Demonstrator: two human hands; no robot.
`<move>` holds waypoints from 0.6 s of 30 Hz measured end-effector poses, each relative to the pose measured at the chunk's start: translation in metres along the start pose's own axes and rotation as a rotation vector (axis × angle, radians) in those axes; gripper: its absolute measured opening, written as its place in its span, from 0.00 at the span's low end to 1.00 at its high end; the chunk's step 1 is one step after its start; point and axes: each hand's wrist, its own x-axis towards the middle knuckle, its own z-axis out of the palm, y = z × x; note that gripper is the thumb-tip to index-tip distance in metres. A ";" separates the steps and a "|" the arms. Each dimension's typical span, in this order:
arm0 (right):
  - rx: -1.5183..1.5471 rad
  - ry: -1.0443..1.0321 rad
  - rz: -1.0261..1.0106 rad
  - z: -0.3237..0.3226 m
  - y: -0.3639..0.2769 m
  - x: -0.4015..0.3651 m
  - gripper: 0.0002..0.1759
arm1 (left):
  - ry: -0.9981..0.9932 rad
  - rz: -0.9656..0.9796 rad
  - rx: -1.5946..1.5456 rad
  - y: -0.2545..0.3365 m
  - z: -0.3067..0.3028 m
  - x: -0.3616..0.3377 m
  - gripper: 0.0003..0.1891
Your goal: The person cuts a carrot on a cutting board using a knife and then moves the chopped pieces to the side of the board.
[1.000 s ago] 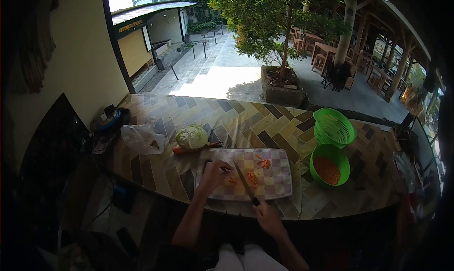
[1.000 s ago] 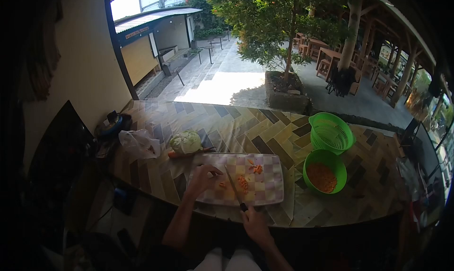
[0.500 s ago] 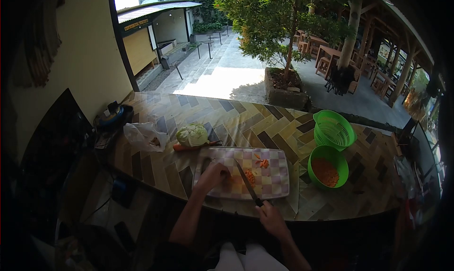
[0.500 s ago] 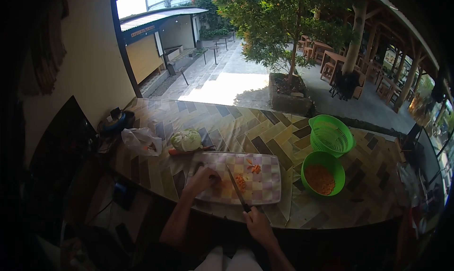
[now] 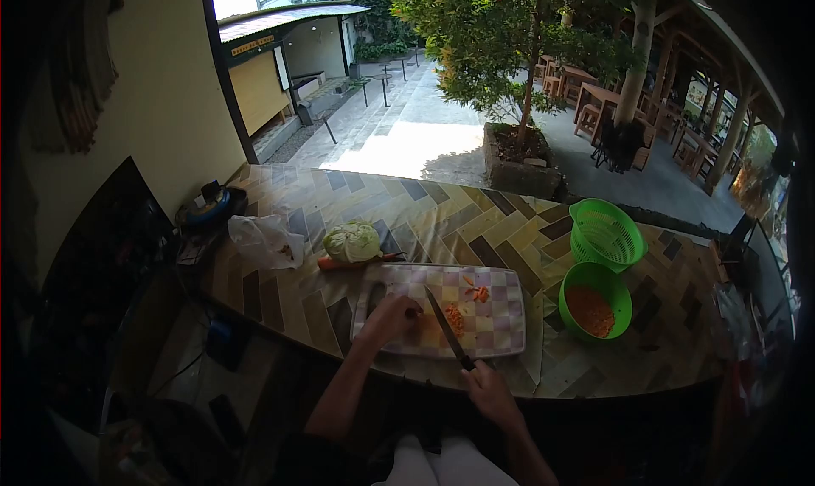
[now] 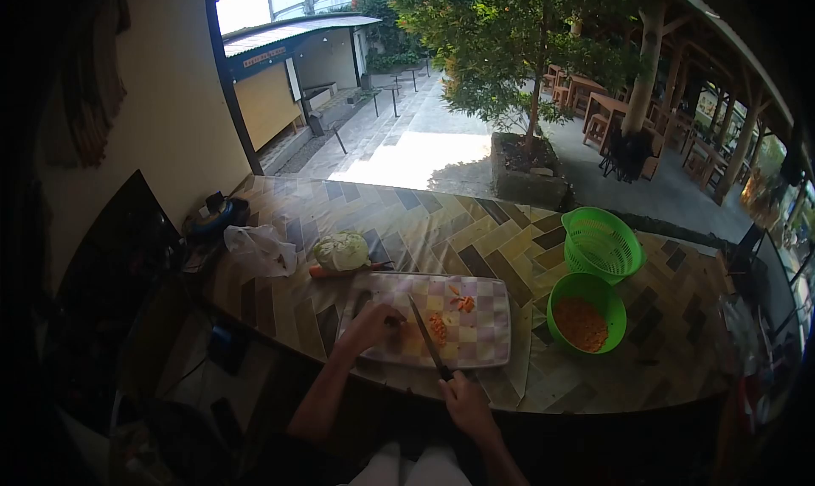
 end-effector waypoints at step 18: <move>-0.086 0.114 -0.001 0.003 -0.002 -0.010 0.16 | 0.159 0.075 0.129 0.029 0.044 -0.001 0.10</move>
